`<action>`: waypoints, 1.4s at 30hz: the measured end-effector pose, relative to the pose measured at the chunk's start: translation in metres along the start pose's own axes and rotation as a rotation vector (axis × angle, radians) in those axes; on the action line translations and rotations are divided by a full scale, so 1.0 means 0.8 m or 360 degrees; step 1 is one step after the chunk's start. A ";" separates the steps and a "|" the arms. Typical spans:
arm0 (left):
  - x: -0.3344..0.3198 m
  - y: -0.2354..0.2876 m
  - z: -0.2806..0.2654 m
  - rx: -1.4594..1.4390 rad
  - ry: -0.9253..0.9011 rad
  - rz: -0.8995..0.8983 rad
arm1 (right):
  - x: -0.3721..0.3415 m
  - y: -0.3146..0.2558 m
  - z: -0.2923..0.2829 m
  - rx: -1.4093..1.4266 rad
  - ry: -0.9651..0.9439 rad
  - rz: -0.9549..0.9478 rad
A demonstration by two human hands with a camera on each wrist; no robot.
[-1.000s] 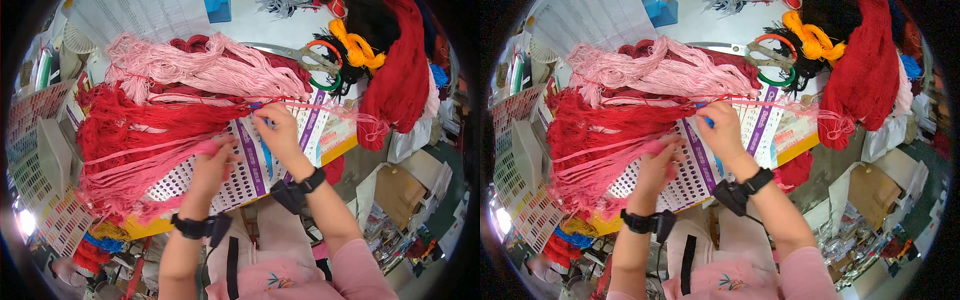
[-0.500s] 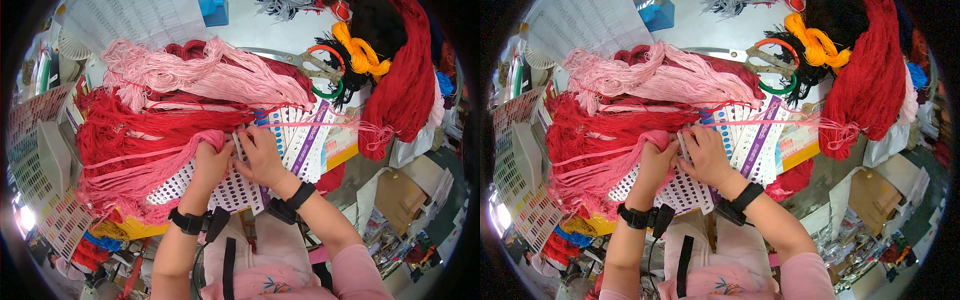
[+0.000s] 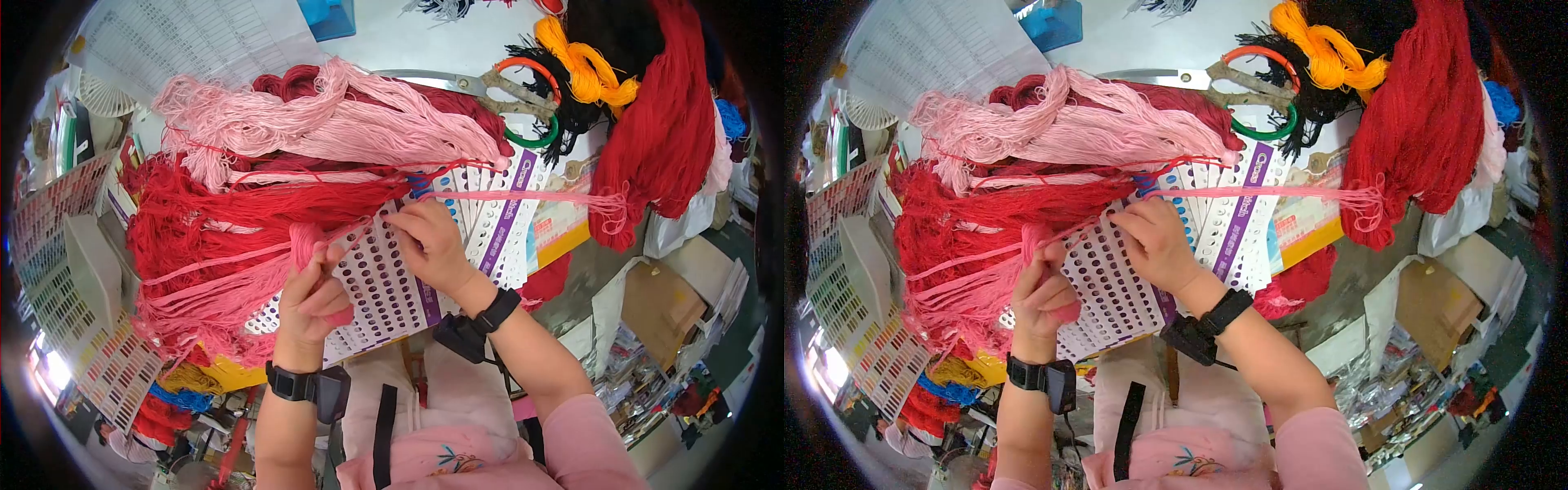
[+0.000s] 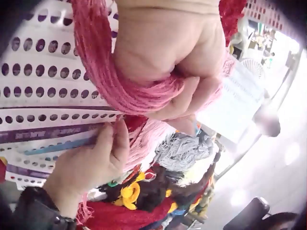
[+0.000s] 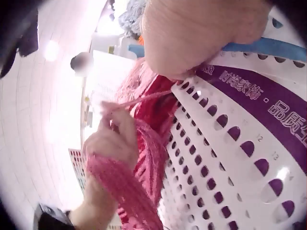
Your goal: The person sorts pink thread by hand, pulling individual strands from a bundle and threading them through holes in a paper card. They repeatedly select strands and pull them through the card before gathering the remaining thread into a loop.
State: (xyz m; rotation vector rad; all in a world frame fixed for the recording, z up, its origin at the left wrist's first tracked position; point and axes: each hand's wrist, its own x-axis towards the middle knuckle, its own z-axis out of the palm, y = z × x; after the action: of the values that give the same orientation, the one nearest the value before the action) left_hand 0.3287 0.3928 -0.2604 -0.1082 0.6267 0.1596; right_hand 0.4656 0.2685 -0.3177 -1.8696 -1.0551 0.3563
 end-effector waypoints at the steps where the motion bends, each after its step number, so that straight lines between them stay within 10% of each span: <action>1: 0.003 0.000 -0.002 0.0000 -0.0093 -0.0015 | 0.000 0.001 -0.004 0.0172 -0.0035 0.0072; 5: 0.054 -0.016 0.006 0.1553 0.0380 -0.0206 | 0.000 -0.003 -0.008 0.0726 0.0046 0.0458; 8: 0.051 -0.021 0.006 0.2245 0.0488 0.0024 | 0.006 -0.004 0.002 0.0315 0.0110 0.0306; 11: -0.021 0.038 0.050 0.1735 0.1019 -0.0046 | 0.010 -0.016 0.004 -0.0007 -0.0038 0.0275; 13: -0.105 0.121 0.007 0.1163 0.0850 0.0496 | 0.010 -0.016 0.007 -0.0168 -0.0091 0.0262; 16: -0.186 0.212 0.014 0.0879 0.1343 0.1242 | 0.008 -0.018 0.013 -0.0172 -0.0087 0.0338; 19: -0.211 0.212 0.039 0.1053 0.1365 0.1353 | 0.010 -0.024 0.008 -0.0189 -0.0109 0.0344; 22: -0.175 0.111 0.057 0.1521 0.0971 0.0793 | 0.007 -0.023 0.007 -0.0128 -0.0075 0.0297; 23: -0.152 0.076 0.057 0.1601 0.1233 0.0578 | 0.006 -0.027 0.006 -0.0085 -0.0004 0.0290; 28: -0.065 -0.011 0.034 0.1105 0.0609 0.0266 | -0.012 -0.080 -0.005 0.0285 -0.0135 0.0543; 33: -0.052 -0.026 0.026 0.0751 0.0282 -0.0006 | -0.018 -0.121 0.000 0.1835 -0.0597 0.1620; 42: -0.058 -0.040 0.034 0.1084 0.0609 0.0269 | -0.013 -0.122 -0.022 0.2062 -0.0533 0.1760</action>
State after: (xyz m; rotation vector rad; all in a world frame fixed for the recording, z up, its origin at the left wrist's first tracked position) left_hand 0.3130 0.3597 -0.2095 0.5856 1.0416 0.0813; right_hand 0.4199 0.2697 -0.2289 -0.9623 0.2472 1.5671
